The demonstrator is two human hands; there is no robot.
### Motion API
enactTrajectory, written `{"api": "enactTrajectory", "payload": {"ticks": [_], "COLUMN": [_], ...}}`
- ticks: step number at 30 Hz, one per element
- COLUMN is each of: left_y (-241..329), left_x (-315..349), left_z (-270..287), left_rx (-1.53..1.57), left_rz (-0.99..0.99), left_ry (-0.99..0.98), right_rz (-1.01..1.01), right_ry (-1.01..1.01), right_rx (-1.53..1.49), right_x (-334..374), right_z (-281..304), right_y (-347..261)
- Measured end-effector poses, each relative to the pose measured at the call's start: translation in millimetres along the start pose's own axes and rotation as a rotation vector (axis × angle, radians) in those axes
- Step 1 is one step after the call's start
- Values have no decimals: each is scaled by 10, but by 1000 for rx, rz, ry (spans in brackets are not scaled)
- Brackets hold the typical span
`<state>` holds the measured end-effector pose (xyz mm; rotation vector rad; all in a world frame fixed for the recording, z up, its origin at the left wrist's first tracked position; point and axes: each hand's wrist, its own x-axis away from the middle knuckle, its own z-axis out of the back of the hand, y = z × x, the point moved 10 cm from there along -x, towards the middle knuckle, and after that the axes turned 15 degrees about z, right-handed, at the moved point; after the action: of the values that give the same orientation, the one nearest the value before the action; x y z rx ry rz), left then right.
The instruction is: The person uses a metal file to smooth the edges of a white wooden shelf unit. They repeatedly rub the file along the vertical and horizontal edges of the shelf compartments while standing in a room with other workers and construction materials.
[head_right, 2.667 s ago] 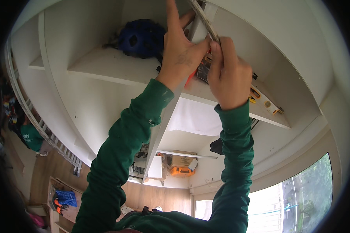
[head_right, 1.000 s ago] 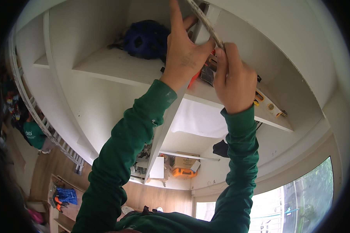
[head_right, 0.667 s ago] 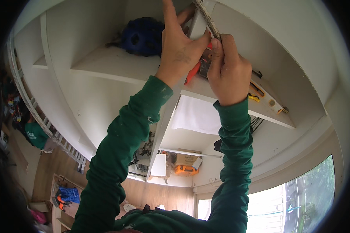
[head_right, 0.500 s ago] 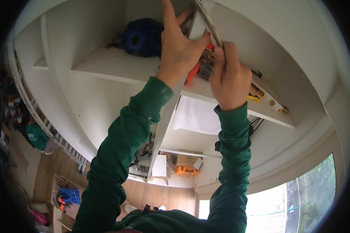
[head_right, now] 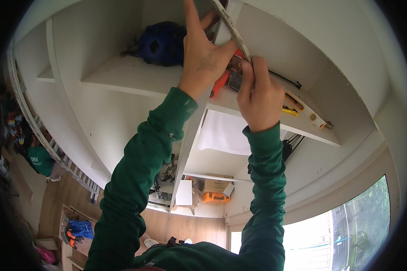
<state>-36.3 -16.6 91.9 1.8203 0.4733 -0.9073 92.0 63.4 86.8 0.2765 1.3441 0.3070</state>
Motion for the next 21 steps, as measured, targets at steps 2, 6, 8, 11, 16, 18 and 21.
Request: {"api": "enactTrajectory", "payload": {"ticks": [2, 6, 8, 11, 16, 18, 21], "left_y": [9, -17, 8, 35, 289, -47, 95], "left_x": [3, -4, 2, 18, 114, 19, 38], "left_z": [-10, -16, -5, -22, 22, -55, -2], "left_rx": [140, 171, 125, 166, 75, 143, 125], "left_rz": [-1, 86, 81, 59, -201, 179, 76], "left_ry": [-60, -72, -48, -52, -13, -110, -91], "right_rz": [-18, -24, 7, 20, -198, -638, -642], "right_ry": [7, 39, 40, 28, 315, 458, 475], "right_rx": [-18, -45, -8, 13, -423, -784, -690], "right_x": [23, 31, -25, -127, 273, 858, 1187], "right_z": [-25, -40, -30, -14, 65, -181, -423], "right_y": [16, -35, -68, -34, -24, 36, -264]}}
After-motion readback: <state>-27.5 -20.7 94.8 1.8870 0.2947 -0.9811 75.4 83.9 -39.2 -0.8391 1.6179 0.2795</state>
